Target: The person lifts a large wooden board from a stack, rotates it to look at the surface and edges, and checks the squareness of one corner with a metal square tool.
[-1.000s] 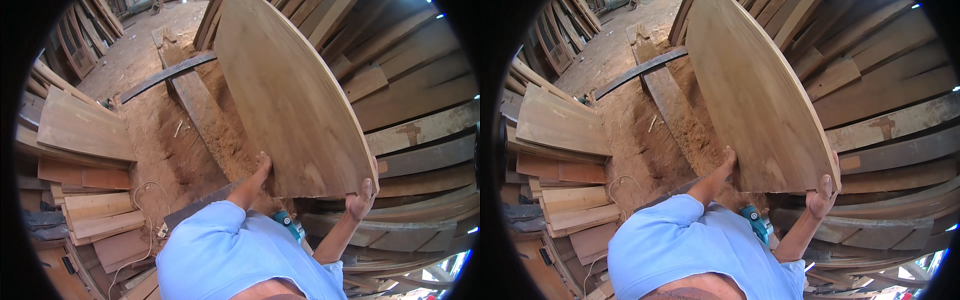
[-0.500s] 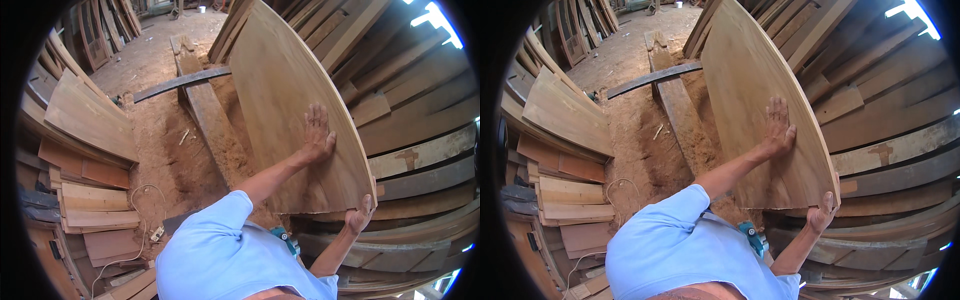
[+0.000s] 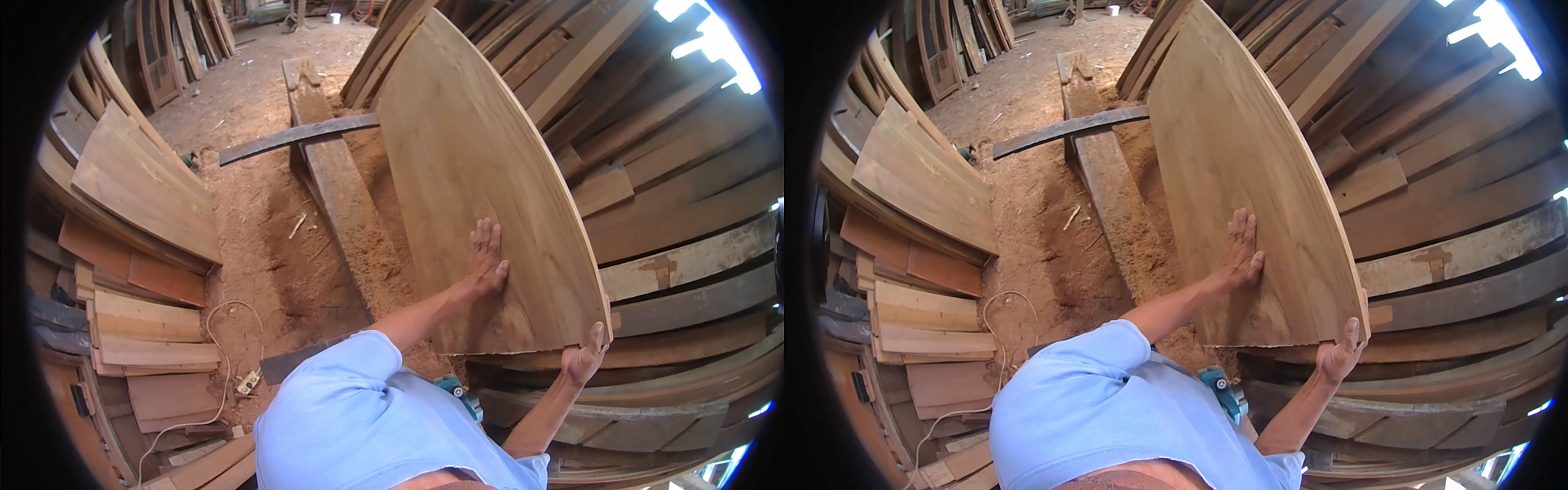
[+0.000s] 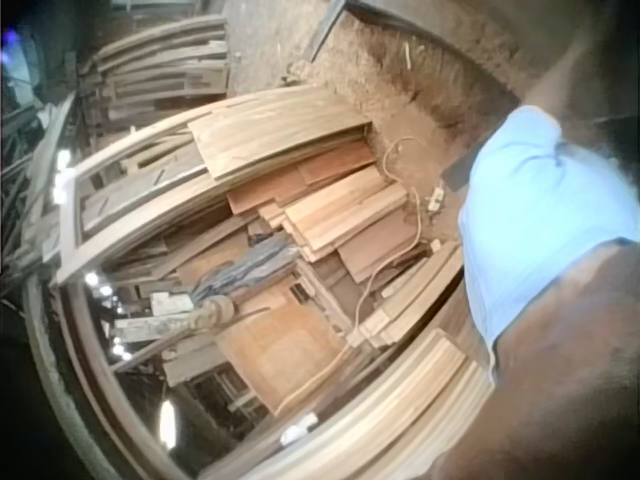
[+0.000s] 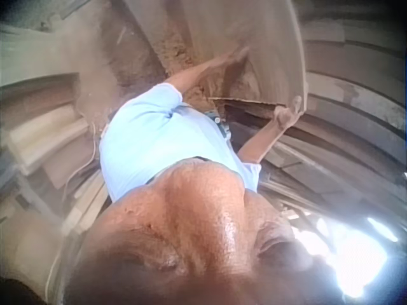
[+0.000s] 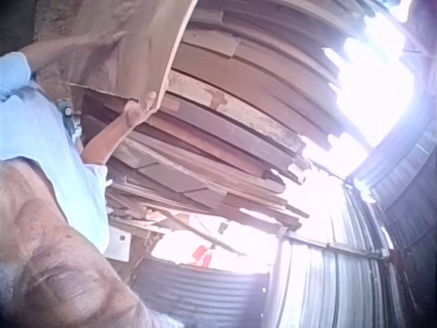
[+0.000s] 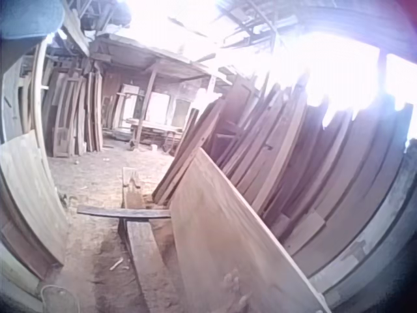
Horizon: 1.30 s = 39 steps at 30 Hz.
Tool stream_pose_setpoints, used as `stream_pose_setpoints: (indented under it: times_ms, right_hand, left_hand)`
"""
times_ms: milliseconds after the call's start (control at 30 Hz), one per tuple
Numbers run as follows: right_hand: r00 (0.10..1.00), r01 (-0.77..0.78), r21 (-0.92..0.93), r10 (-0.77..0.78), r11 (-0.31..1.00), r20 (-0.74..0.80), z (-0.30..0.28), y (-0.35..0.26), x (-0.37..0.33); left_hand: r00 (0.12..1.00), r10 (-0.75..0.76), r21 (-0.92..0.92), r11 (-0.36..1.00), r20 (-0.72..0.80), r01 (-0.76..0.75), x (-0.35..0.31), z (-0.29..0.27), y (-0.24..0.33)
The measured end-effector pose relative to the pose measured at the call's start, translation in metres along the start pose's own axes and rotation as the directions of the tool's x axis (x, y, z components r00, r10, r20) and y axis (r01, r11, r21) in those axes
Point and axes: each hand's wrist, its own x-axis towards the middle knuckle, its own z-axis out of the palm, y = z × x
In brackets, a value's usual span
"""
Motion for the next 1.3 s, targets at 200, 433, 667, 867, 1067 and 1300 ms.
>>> stream_pose_setpoints:
  times_ms: [200, 433, 667, 867, 1067, 1300]
  right_hand:
    - [1.000, 0.019, -0.015, -0.019, 1.000, -0.018, -0.001, 0.003, -0.002]
    - [0.997, 0.000, 0.009, 0.001, 1.000, -0.077, -0.006, 0.005, 0.000]
    - [0.992, 0.007, 0.027, -0.004, 1.000, -0.127, -0.001, 0.007, -0.007]
    - [0.993, 0.034, 0.042, -0.029, 0.999, -0.112, 0.008, 0.009, -0.013]
    - [0.999, 0.050, -0.022, -0.050, 0.999, 0.004, 0.024, 0.004, -0.023]
    - [0.965, 0.229, -0.122, -0.208, 0.966, 0.160, 0.052, 0.000, -0.036]
  left_hand:
    - [0.976, -0.207, -0.007, 0.978, 0.060, 0.208, -0.055, 0.001, -0.016]
    - [0.843, -0.482, 0.139, 0.876, 0.240, 0.461, -0.099, -0.008, -0.025]
    - [0.633, -0.673, 0.221, 0.732, 0.384, 0.644, -0.110, -0.024, -0.020]
    - [0.570, -0.671, 0.283, 0.729, 0.474, 0.623, -0.119, -0.040, -0.013]
    - [0.569, -0.603, 0.288, 0.785, 0.559, 0.549, -0.119, -0.062, 0.008]
    - [0.795, -0.453, 0.104, 0.886, 0.404, 0.452, -0.086, -0.085, 0.065]
